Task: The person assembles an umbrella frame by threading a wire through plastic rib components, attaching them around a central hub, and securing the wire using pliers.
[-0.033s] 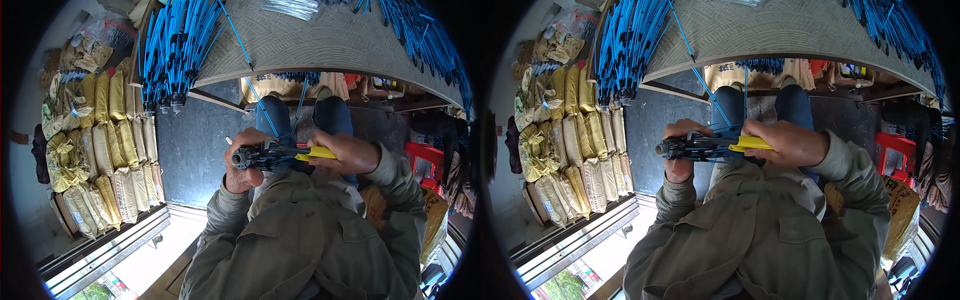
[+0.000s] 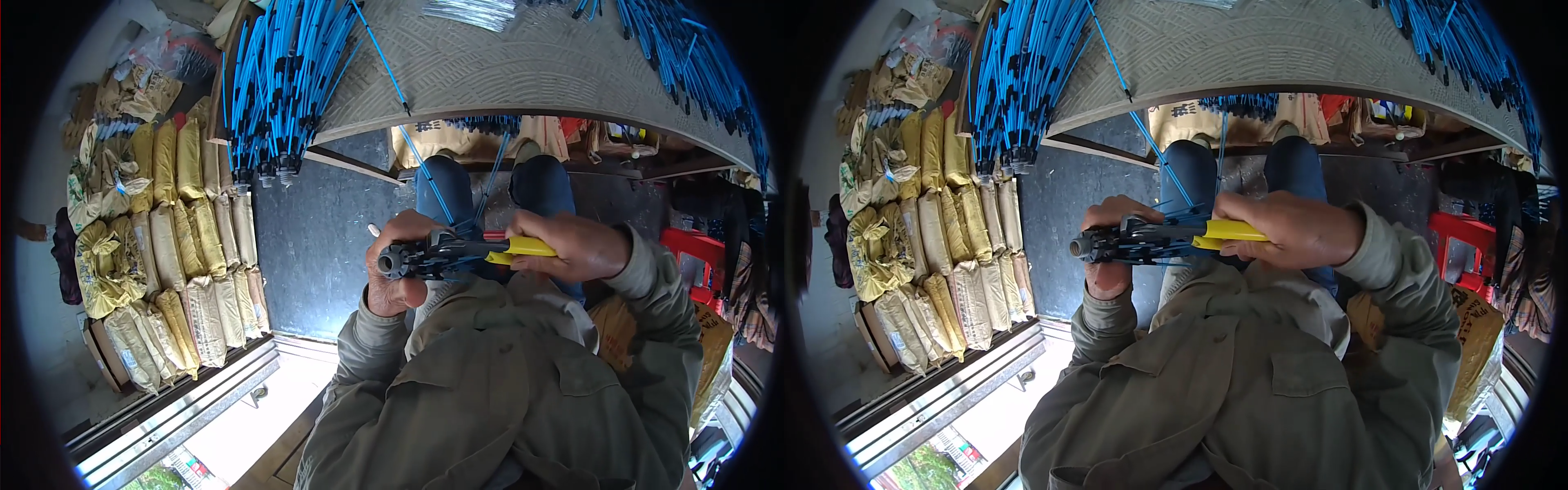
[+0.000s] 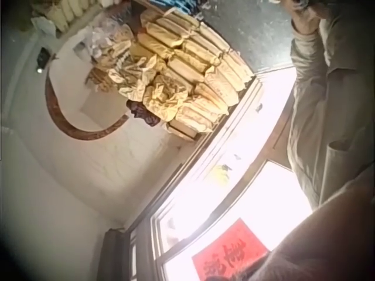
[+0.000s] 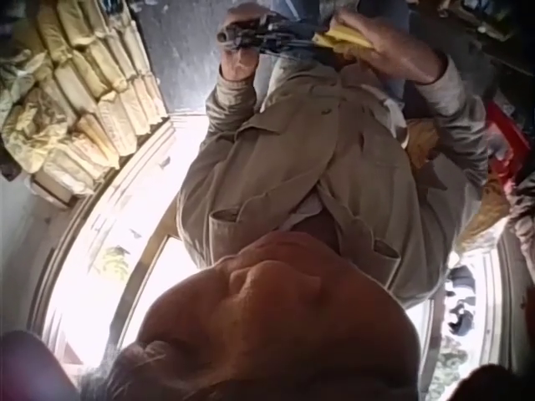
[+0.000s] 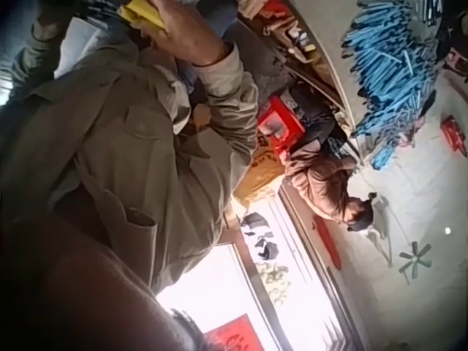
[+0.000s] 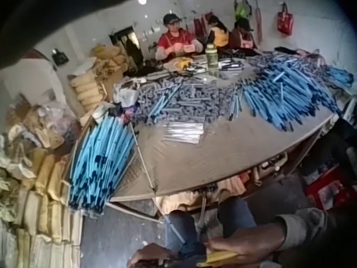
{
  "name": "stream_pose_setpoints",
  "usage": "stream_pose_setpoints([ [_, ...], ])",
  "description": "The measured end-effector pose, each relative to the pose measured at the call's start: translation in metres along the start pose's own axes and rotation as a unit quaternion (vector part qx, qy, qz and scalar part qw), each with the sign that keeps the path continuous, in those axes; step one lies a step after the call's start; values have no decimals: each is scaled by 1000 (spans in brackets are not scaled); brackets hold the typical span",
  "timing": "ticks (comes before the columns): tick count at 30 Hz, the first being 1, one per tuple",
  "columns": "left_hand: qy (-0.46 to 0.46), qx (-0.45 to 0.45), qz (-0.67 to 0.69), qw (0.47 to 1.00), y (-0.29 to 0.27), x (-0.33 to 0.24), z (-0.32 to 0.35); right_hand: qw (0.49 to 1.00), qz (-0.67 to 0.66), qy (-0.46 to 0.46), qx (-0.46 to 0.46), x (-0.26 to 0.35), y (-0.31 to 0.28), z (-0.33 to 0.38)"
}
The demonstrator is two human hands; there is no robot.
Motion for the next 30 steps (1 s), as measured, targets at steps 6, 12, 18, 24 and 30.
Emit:
stream_pose_setpoints([
  [6, 29, 29, -42, 998, 5, -9, 2, 994, 86, -8, 71, 34, -15, 16],
  [12, 38, 61, -13, 997, 16, -12, 2, 970, 219, 35, 103, 69, -25, 23],
  [18, 30, 99, -5, 995, 14, -10, -2, 937, 329, 45, 108, 75, -36, 22],
  [24, -4, 128, -30, 991, 17, -11, -24, 910, 382, 106, 123, 87, -50, 13],
  [30, -62, -6, -84, 995, 7, -10, -6, 922, 377, -85, -1, 76, -51, 10],
])
Point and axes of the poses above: each hand's wrist, its own z-axis away from the middle knuckle, its own y-axis out of the palm, x = y × z, the point moved 3 cm from there along -z, towards the middle knuckle, and after that the axes turned 7 degrees about -z, right-handed, at the moved point
